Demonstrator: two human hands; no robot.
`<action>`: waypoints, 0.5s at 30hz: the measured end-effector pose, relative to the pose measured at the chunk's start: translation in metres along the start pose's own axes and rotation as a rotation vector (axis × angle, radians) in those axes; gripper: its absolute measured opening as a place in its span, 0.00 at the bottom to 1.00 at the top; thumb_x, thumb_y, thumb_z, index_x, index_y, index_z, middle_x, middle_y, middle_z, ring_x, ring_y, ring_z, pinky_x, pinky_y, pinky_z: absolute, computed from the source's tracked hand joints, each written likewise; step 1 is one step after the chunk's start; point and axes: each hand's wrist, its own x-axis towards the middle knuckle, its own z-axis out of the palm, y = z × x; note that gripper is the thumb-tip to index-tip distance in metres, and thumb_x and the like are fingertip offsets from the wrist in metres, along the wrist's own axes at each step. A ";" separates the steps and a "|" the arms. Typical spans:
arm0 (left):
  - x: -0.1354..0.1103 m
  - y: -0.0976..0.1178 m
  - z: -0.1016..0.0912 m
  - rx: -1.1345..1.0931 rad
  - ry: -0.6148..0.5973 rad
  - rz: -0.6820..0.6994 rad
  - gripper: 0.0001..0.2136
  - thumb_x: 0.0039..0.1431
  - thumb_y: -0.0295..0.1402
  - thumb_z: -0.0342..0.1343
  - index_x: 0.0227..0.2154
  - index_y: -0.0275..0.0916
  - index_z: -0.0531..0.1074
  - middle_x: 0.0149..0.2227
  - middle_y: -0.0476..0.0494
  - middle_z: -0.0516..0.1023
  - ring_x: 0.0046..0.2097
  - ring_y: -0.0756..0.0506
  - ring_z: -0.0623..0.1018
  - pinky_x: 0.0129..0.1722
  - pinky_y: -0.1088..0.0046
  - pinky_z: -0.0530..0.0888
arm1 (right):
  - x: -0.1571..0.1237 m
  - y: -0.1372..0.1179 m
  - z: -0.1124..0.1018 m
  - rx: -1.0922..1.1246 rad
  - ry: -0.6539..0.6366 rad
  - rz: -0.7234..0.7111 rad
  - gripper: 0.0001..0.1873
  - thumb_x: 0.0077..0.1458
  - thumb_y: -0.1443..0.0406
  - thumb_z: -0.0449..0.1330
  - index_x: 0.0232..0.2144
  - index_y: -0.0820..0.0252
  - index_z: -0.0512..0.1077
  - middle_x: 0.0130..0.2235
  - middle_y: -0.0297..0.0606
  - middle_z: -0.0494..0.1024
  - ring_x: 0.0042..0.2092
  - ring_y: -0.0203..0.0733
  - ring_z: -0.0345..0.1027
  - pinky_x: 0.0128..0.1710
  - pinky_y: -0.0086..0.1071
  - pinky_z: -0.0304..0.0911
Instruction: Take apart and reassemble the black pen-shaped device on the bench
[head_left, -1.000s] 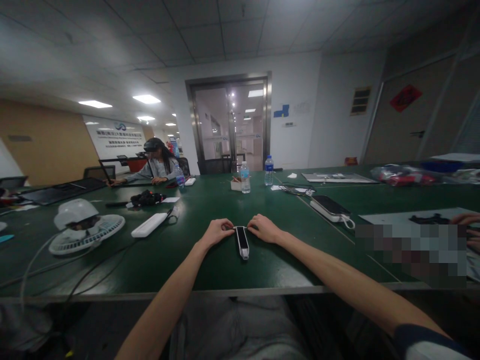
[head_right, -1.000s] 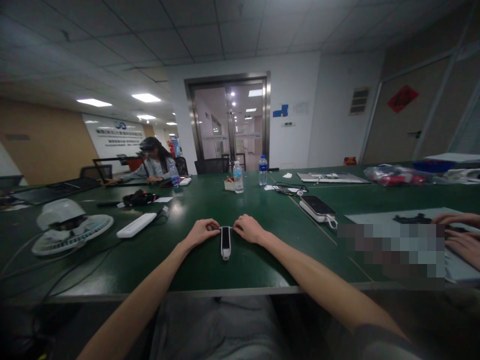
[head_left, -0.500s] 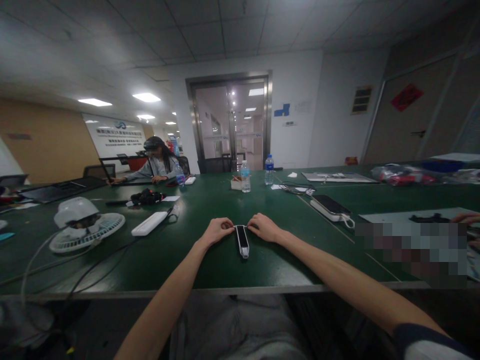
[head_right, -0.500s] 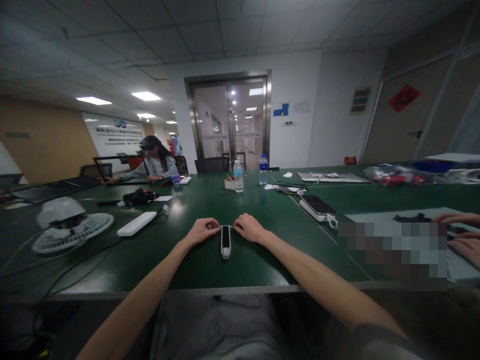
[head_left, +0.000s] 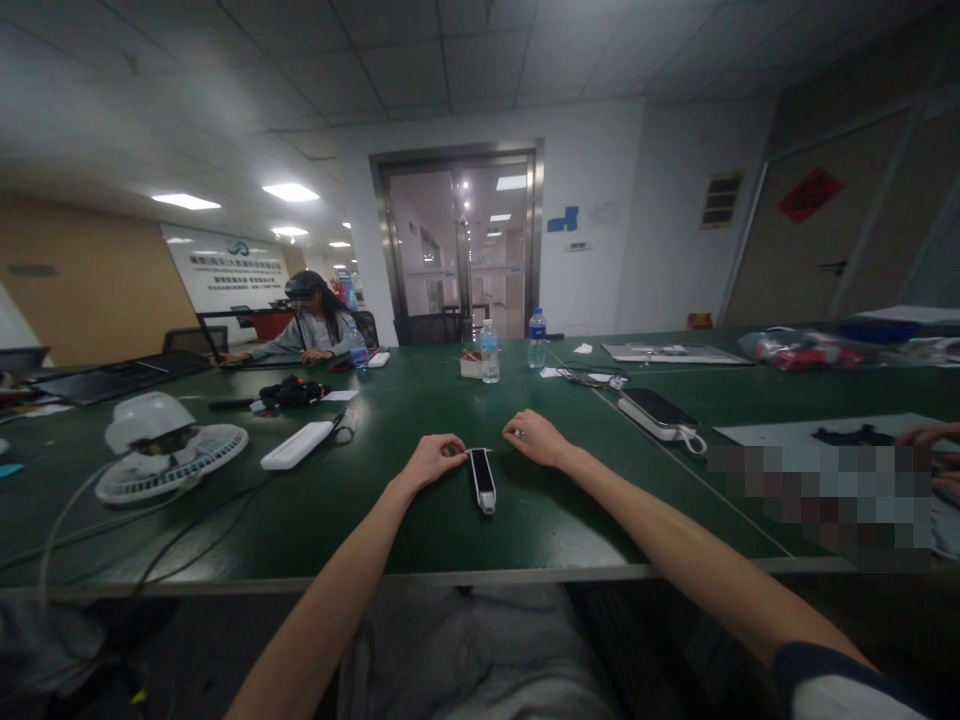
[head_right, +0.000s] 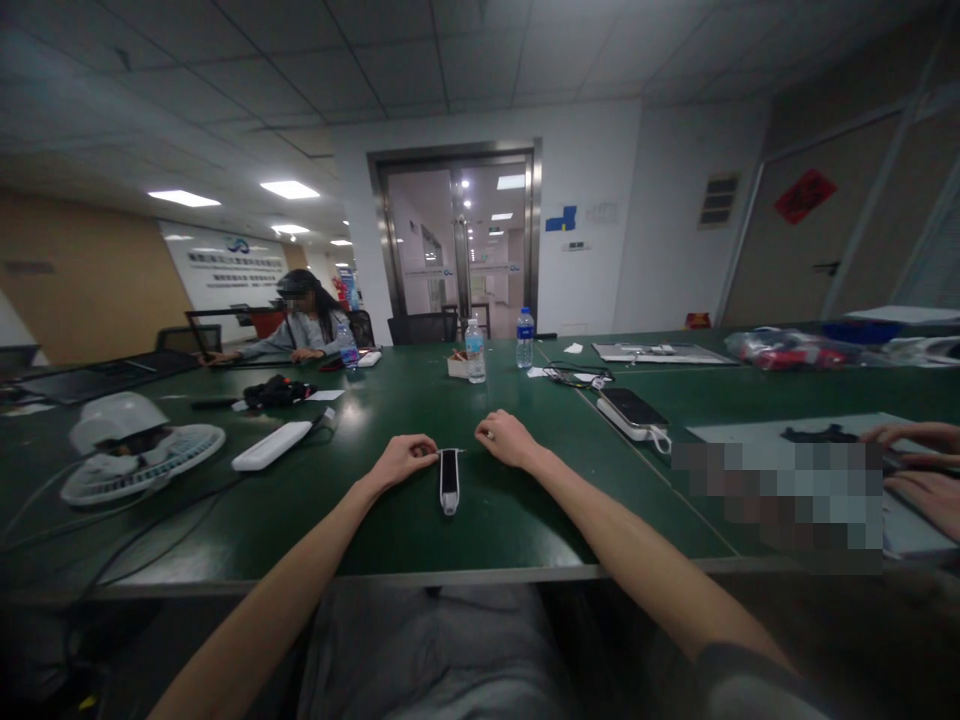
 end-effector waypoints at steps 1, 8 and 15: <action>0.000 0.000 0.000 0.010 -0.001 0.000 0.11 0.50 0.39 0.56 0.33 0.37 0.76 0.28 0.48 0.75 0.27 0.51 0.69 0.27 0.78 0.65 | -0.001 0.007 -0.006 -0.026 0.034 0.033 0.13 0.58 0.62 0.51 0.34 0.61 0.75 0.36 0.42 0.75 0.40 0.41 0.64 0.42 0.32 0.57; 0.002 -0.003 -0.001 0.068 -0.009 0.011 0.13 0.51 0.41 0.55 0.33 0.37 0.76 0.29 0.48 0.76 0.28 0.50 0.70 0.29 0.76 0.65 | -0.015 0.046 -0.023 -0.134 0.047 0.176 0.14 0.58 0.62 0.51 0.35 0.60 0.75 0.38 0.42 0.76 0.41 0.40 0.65 0.42 0.29 0.56; 0.000 0.003 -0.003 0.070 -0.025 0.014 0.13 0.52 0.41 0.55 0.34 0.37 0.76 0.30 0.47 0.76 0.30 0.49 0.70 0.30 0.76 0.65 | -0.009 0.017 -0.013 -0.033 -0.175 0.209 0.23 0.52 0.48 0.54 0.36 0.60 0.74 0.36 0.41 0.77 0.36 0.40 0.68 0.33 0.27 0.57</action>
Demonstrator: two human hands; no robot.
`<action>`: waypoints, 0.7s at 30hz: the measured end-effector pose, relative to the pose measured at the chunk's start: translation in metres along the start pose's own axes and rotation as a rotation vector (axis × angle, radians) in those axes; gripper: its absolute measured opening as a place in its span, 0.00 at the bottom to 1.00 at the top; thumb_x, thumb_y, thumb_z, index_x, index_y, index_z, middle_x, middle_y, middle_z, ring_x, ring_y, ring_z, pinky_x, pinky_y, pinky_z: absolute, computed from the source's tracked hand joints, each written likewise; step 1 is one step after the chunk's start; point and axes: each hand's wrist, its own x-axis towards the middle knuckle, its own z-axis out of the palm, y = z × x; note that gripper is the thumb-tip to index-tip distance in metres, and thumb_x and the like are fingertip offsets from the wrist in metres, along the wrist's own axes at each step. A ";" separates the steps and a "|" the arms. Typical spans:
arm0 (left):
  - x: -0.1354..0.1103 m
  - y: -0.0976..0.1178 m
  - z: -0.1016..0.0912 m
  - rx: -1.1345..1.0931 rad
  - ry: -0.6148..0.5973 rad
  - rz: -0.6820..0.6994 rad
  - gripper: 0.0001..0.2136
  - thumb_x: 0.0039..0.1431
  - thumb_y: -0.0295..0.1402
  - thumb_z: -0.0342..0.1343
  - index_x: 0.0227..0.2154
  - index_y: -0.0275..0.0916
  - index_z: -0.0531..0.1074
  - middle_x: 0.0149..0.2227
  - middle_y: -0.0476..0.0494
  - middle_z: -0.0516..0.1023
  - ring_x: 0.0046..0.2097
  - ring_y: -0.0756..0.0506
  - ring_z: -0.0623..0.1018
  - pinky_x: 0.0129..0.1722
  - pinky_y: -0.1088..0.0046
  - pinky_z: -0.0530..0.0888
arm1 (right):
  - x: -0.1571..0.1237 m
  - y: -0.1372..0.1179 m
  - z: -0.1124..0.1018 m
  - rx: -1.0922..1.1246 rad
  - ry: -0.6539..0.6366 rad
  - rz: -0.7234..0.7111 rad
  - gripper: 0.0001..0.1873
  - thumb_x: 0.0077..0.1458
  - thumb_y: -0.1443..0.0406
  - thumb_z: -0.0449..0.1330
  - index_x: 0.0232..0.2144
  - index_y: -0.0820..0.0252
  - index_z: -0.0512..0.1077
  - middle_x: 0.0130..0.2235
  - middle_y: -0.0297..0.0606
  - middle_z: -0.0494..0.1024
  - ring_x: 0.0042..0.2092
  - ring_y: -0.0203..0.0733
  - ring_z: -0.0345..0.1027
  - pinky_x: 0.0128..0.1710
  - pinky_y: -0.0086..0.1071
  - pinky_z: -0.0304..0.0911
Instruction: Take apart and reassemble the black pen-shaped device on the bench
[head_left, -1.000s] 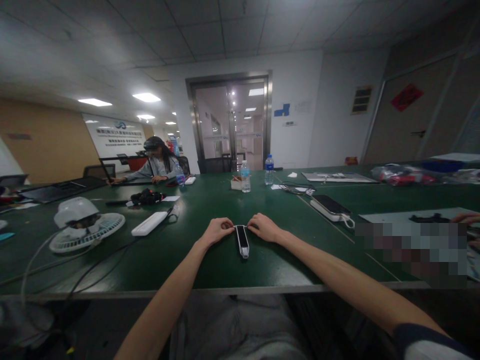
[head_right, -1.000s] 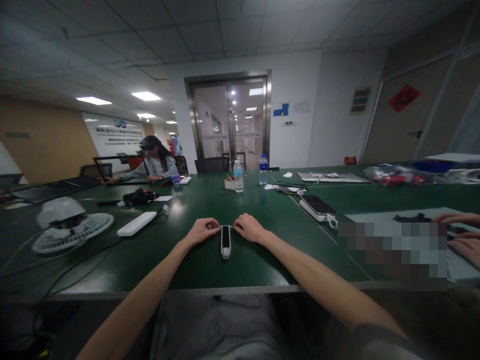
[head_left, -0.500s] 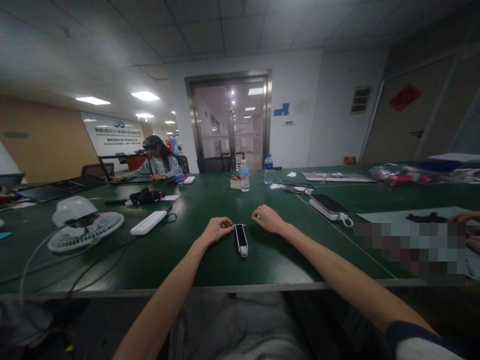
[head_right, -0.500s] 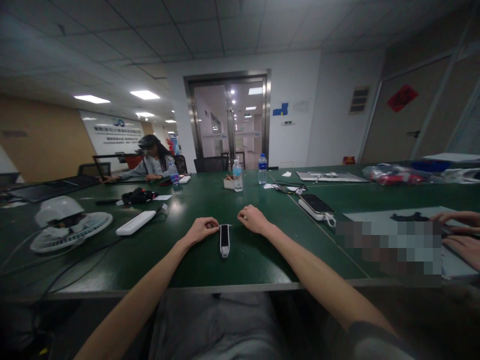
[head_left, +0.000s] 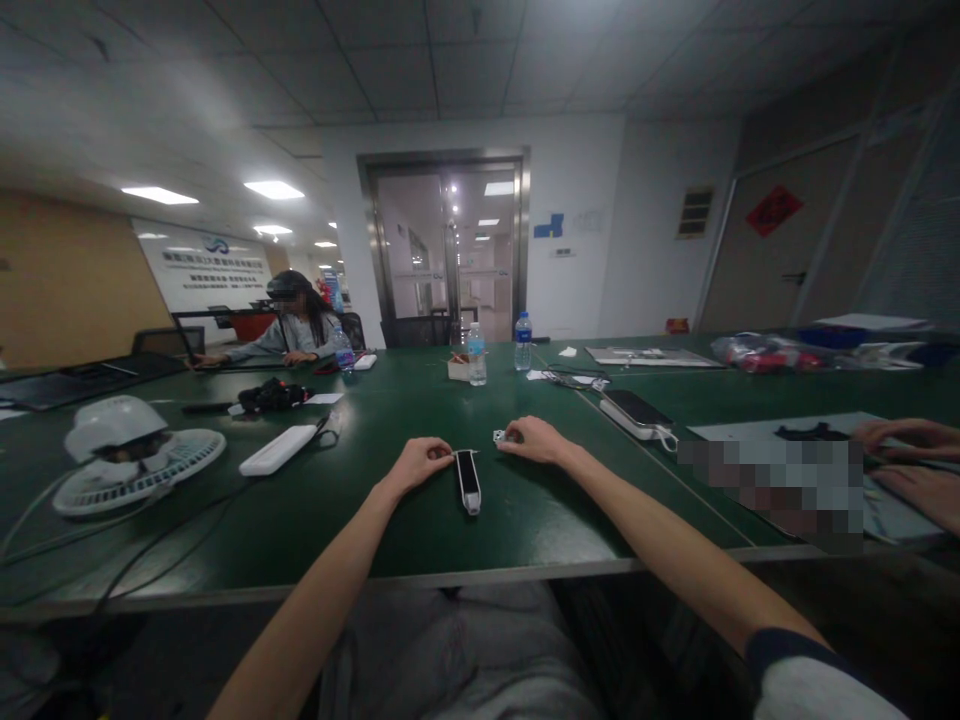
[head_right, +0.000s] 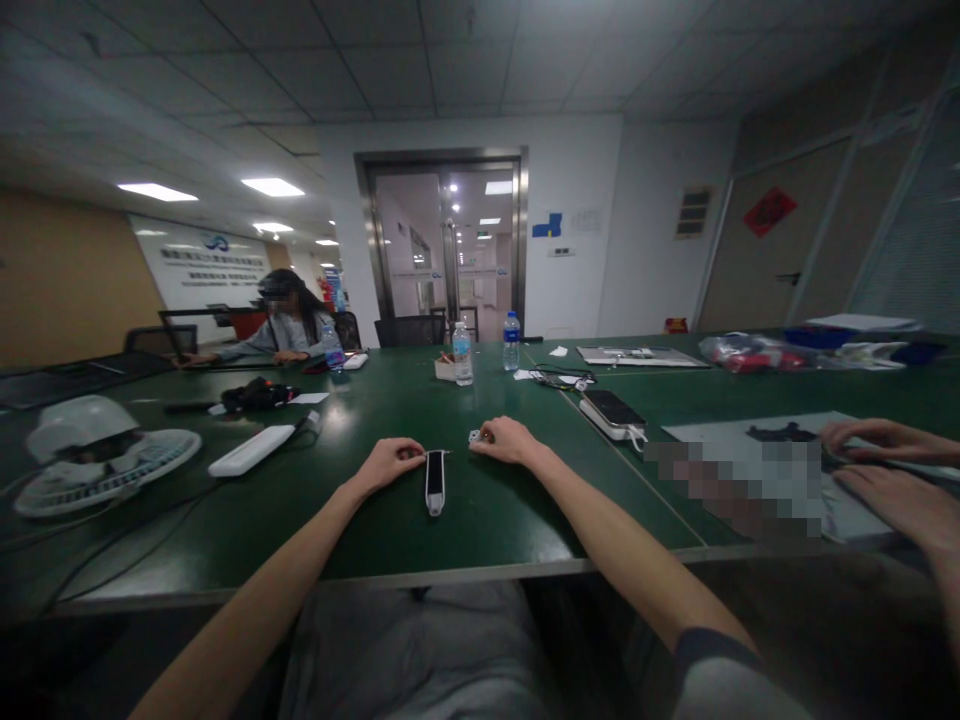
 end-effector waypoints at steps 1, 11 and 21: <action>0.000 0.001 0.000 0.002 0.000 -0.001 0.13 0.52 0.41 0.55 0.34 0.37 0.76 0.30 0.47 0.76 0.30 0.49 0.70 0.30 0.76 0.65 | 0.001 -0.005 0.002 -0.012 -0.013 0.020 0.23 0.50 0.48 0.56 0.36 0.60 0.74 0.36 0.42 0.77 0.36 0.41 0.68 0.32 0.27 0.57; 0.000 0.000 -0.001 0.001 -0.005 0.010 0.13 0.52 0.40 0.55 0.34 0.37 0.76 0.30 0.47 0.76 0.29 0.50 0.70 0.29 0.76 0.65 | 0.009 0.004 -0.003 -0.069 0.125 0.097 0.16 0.50 0.57 0.56 0.34 0.63 0.74 0.36 0.45 0.76 0.38 0.42 0.68 0.35 0.28 0.56; 0.000 0.000 0.000 0.014 0.004 0.003 0.13 0.52 0.40 0.54 0.33 0.37 0.76 0.29 0.47 0.76 0.29 0.50 0.70 0.29 0.76 0.65 | -0.003 0.031 0.008 -0.268 0.119 0.282 0.22 0.56 0.54 0.51 0.45 0.64 0.69 0.43 0.52 0.71 0.47 0.51 0.62 0.42 0.36 0.56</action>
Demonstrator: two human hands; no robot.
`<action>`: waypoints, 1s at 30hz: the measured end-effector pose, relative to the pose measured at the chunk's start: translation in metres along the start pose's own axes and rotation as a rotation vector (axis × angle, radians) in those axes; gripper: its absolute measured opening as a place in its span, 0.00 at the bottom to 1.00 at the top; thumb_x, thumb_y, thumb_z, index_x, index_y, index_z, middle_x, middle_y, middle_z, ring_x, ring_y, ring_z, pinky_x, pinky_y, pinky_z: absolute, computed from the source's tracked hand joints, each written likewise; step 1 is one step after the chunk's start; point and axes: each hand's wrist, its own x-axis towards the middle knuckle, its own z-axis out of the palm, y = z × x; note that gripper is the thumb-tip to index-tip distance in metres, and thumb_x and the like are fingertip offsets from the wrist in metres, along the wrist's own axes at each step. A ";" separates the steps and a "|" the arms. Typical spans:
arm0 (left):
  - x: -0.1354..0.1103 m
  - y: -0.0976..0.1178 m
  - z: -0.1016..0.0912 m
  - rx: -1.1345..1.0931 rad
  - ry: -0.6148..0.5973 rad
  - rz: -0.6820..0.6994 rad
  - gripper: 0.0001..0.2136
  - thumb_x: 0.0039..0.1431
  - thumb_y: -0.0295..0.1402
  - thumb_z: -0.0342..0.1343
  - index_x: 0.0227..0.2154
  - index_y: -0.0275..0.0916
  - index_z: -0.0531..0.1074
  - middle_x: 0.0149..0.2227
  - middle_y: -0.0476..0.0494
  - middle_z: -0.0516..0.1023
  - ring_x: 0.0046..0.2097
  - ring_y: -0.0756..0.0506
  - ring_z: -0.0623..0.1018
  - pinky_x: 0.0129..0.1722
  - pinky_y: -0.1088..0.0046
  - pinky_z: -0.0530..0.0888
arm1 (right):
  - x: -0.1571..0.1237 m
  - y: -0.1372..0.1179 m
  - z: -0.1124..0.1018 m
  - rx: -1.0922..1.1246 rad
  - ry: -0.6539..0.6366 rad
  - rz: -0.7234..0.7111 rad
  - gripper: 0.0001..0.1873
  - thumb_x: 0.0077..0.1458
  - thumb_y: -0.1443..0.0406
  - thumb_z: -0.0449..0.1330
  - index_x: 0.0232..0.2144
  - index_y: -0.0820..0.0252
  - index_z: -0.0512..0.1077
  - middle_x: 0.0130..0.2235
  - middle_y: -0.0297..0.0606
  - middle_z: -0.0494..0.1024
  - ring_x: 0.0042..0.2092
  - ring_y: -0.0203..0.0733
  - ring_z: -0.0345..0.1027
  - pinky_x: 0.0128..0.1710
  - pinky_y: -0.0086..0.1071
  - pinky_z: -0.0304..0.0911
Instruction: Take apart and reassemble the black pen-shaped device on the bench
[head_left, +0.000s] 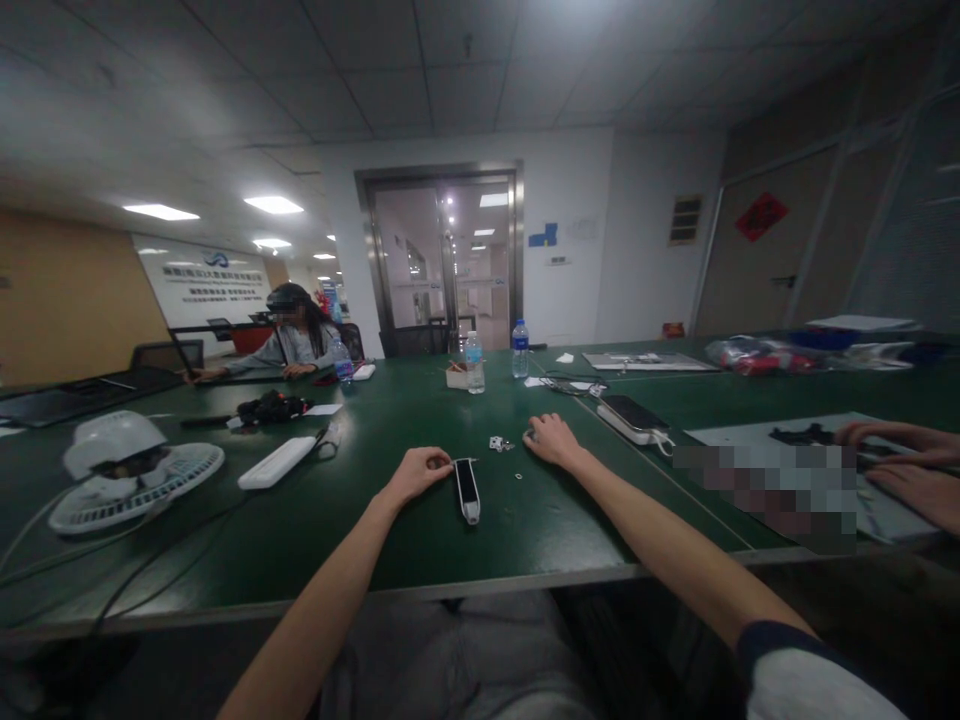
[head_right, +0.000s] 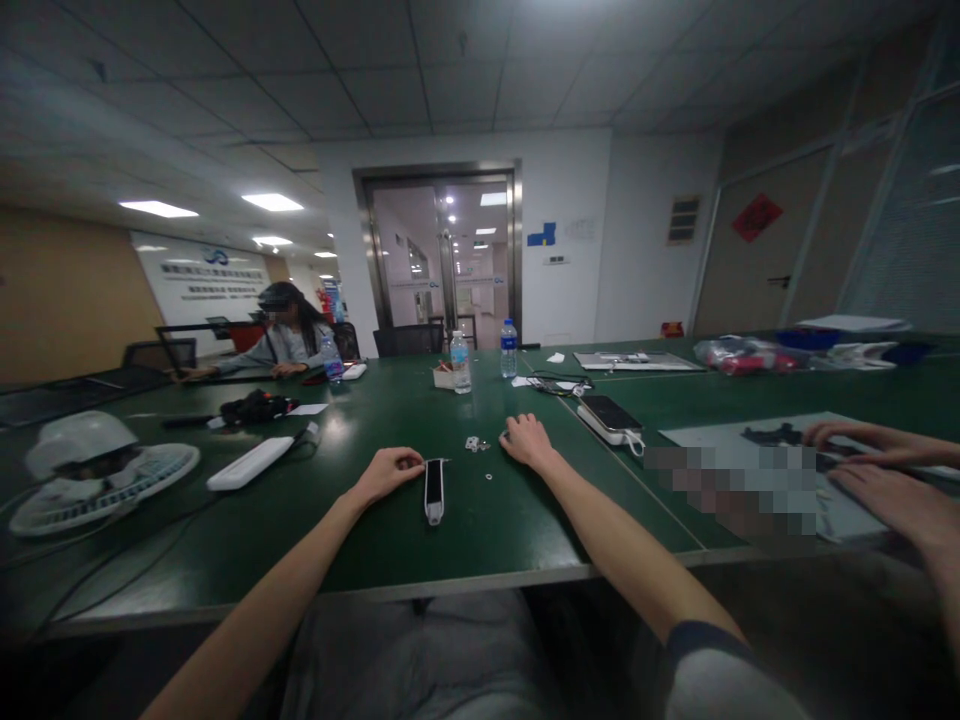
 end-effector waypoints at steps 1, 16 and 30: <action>0.000 0.000 0.000 -0.001 -0.001 -0.003 0.13 0.52 0.40 0.54 0.34 0.36 0.76 0.29 0.47 0.75 0.29 0.50 0.69 0.29 0.76 0.65 | -0.001 -0.006 0.000 -0.005 0.046 -0.025 0.23 0.56 0.54 0.50 0.48 0.63 0.67 0.45 0.51 0.70 0.48 0.51 0.60 0.43 0.37 0.55; -0.002 -0.003 -0.001 0.000 -0.011 -0.007 0.15 0.52 0.42 0.53 0.34 0.37 0.76 0.30 0.46 0.76 0.30 0.49 0.70 0.30 0.75 0.66 | -0.004 -0.050 0.002 0.141 0.044 -0.333 0.21 0.61 0.56 0.45 0.46 0.61 0.70 0.43 0.46 0.71 0.47 0.46 0.58 0.45 0.37 0.52; -0.002 -0.002 0.000 0.010 0.002 0.004 0.14 0.52 0.42 0.53 0.33 0.37 0.76 0.29 0.47 0.75 0.30 0.49 0.70 0.30 0.75 0.66 | -0.008 -0.056 -0.004 0.289 -0.007 -0.472 0.23 0.58 0.57 0.49 0.53 0.57 0.65 0.48 0.44 0.71 0.49 0.46 0.58 0.47 0.39 0.52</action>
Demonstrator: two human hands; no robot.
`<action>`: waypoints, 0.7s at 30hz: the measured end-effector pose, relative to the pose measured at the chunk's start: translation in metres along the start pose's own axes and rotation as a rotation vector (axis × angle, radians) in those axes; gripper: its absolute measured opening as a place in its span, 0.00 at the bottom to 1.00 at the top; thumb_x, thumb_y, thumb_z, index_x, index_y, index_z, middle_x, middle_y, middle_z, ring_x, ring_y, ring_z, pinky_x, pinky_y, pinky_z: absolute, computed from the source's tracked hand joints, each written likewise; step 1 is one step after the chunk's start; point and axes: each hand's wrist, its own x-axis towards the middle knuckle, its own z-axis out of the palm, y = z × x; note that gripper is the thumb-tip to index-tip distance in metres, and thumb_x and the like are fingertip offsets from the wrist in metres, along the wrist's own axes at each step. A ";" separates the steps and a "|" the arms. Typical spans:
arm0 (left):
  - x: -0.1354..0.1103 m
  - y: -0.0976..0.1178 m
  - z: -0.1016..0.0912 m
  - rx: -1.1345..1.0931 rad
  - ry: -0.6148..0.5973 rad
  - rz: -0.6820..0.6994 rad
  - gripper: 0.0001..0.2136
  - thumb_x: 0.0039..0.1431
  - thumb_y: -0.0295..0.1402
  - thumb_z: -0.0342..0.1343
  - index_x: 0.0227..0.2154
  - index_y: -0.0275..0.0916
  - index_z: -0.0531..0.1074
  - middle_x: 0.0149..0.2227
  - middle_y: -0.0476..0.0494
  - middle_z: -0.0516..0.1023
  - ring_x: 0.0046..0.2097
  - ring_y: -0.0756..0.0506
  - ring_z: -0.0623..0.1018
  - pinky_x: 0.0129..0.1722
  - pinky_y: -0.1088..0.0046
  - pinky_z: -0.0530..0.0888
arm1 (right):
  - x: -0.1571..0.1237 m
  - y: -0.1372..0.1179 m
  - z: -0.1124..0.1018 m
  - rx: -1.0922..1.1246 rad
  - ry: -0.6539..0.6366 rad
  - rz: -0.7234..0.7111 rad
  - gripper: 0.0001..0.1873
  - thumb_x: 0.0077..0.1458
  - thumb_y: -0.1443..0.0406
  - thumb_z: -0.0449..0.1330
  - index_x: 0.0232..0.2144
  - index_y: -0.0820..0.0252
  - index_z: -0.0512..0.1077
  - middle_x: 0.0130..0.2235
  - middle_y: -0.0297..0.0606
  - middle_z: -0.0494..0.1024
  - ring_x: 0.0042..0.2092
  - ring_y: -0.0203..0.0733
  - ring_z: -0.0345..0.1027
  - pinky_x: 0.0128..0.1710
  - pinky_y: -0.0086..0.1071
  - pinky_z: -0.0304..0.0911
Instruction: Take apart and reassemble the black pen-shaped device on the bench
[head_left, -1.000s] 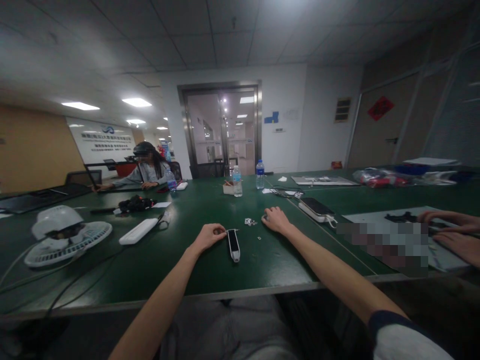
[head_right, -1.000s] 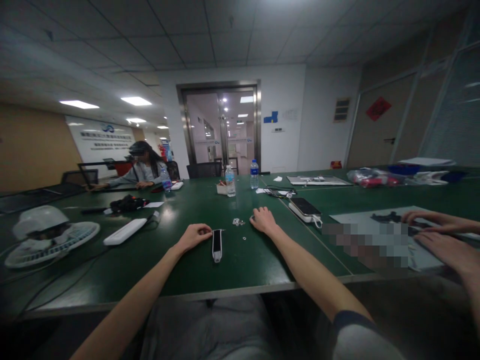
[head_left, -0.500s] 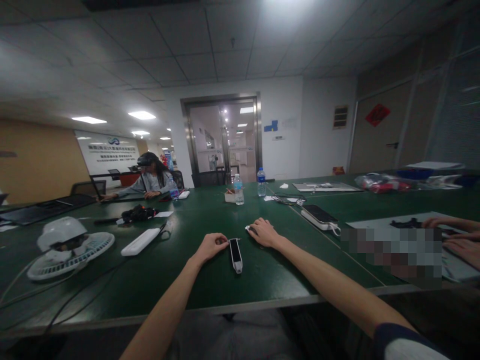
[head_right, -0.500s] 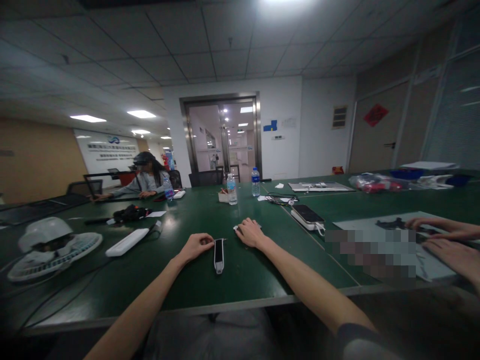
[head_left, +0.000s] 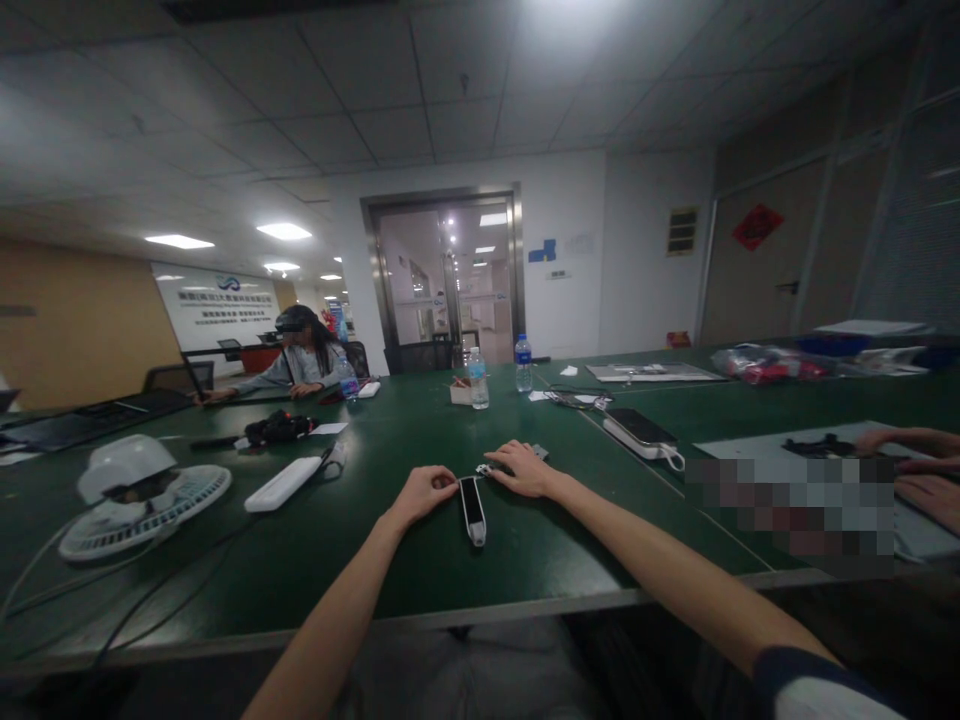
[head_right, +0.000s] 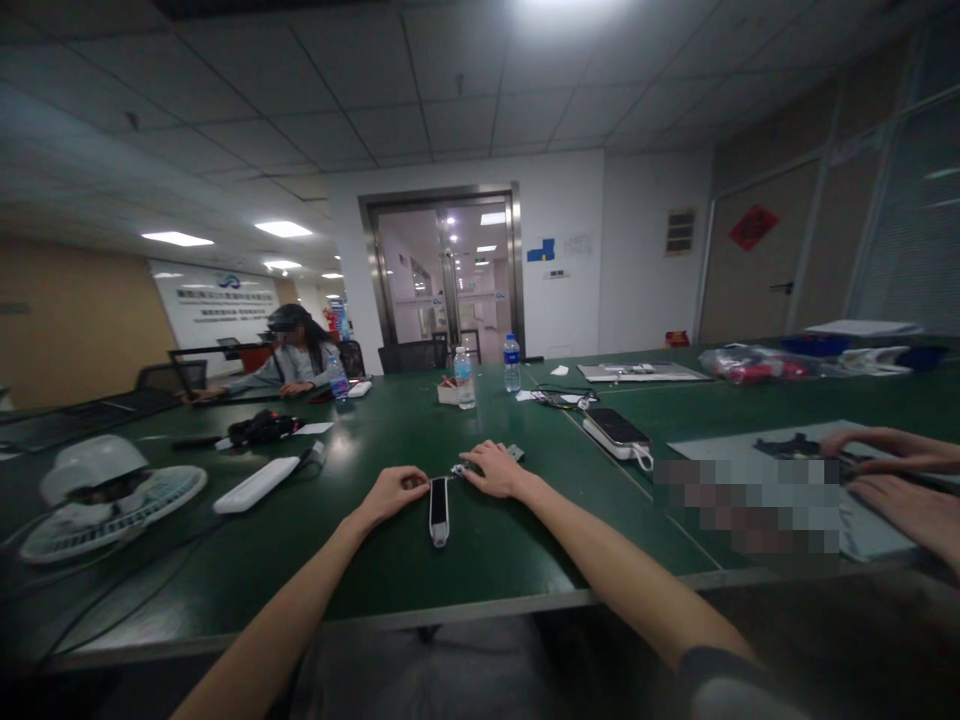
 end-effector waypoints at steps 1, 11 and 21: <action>0.000 0.000 0.000 -0.004 0.000 0.000 0.14 0.52 0.42 0.53 0.33 0.36 0.76 0.29 0.47 0.75 0.30 0.49 0.70 0.30 0.75 0.66 | 0.000 0.003 -0.001 -0.005 0.019 0.028 0.22 0.58 0.58 0.49 0.53 0.57 0.66 0.48 0.44 0.70 0.49 0.46 0.58 0.47 0.39 0.52; 0.000 0.003 -0.002 -0.019 -0.012 -0.020 0.14 0.52 0.42 0.54 0.34 0.36 0.76 0.30 0.46 0.75 0.29 0.49 0.70 0.29 0.75 0.66 | -0.008 0.030 -0.008 -0.031 0.040 0.136 0.15 0.56 0.66 0.51 0.43 0.55 0.73 0.46 0.41 0.71 0.48 0.44 0.59 0.46 0.37 0.54; 0.001 0.000 0.001 -0.015 -0.004 -0.016 0.14 0.51 0.41 0.54 0.33 0.36 0.76 0.29 0.47 0.75 0.29 0.50 0.69 0.28 0.76 0.65 | -0.003 0.026 -0.003 -0.016 -0.025 0.071 0.11 0.56 0.61 0.53 0.35 0.55 0.76 0.42 0.40 0.72 0.46 0.43 0.61 0.45 0.35 0.55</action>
